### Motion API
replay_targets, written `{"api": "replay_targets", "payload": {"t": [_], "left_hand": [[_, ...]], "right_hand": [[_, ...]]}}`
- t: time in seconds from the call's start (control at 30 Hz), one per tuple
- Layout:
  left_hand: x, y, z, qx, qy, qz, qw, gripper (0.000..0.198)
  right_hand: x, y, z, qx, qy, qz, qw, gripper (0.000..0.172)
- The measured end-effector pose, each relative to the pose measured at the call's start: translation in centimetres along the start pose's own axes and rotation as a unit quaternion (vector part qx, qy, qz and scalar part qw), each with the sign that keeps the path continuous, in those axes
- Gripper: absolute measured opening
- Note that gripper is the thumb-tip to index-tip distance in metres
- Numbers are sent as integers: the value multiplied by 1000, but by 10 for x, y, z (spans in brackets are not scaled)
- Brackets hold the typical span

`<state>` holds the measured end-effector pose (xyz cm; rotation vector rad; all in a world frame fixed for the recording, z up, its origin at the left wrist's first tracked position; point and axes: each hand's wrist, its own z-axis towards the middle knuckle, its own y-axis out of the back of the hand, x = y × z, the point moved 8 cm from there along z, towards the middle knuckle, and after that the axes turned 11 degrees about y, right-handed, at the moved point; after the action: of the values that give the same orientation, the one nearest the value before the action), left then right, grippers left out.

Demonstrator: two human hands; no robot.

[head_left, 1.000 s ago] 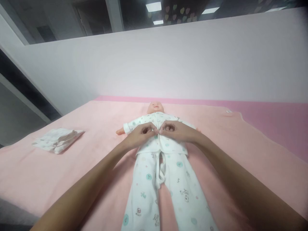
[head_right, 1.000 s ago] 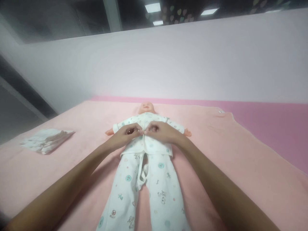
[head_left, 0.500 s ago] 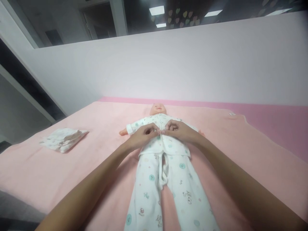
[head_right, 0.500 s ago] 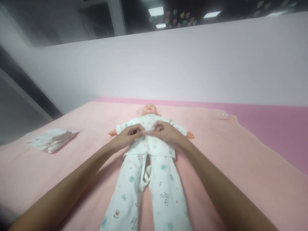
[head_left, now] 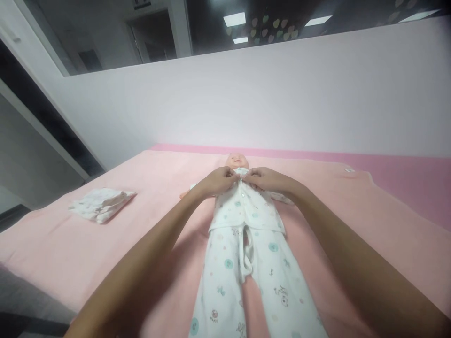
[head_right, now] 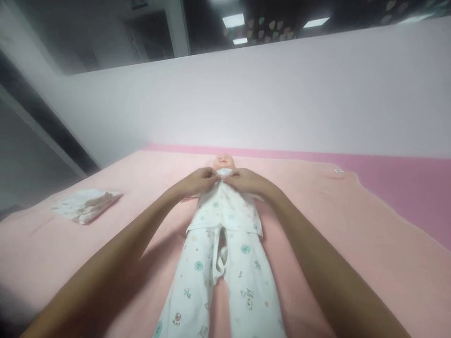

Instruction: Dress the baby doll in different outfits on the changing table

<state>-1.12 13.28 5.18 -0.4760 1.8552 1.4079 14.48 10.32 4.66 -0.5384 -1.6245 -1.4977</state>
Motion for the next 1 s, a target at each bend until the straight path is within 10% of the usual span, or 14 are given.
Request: {"api": "replay_targets", "payload": {"t": [0.33,1.0], "left_hand": [[2,-5,16,86,37,-25,995,32],[8,-9,19,87,49,-85,991,43]], "right_hand": [[-20,-2,11,-16,-4,66,998,30],[-29,-3,19,-54,49,53,996,29]]}}
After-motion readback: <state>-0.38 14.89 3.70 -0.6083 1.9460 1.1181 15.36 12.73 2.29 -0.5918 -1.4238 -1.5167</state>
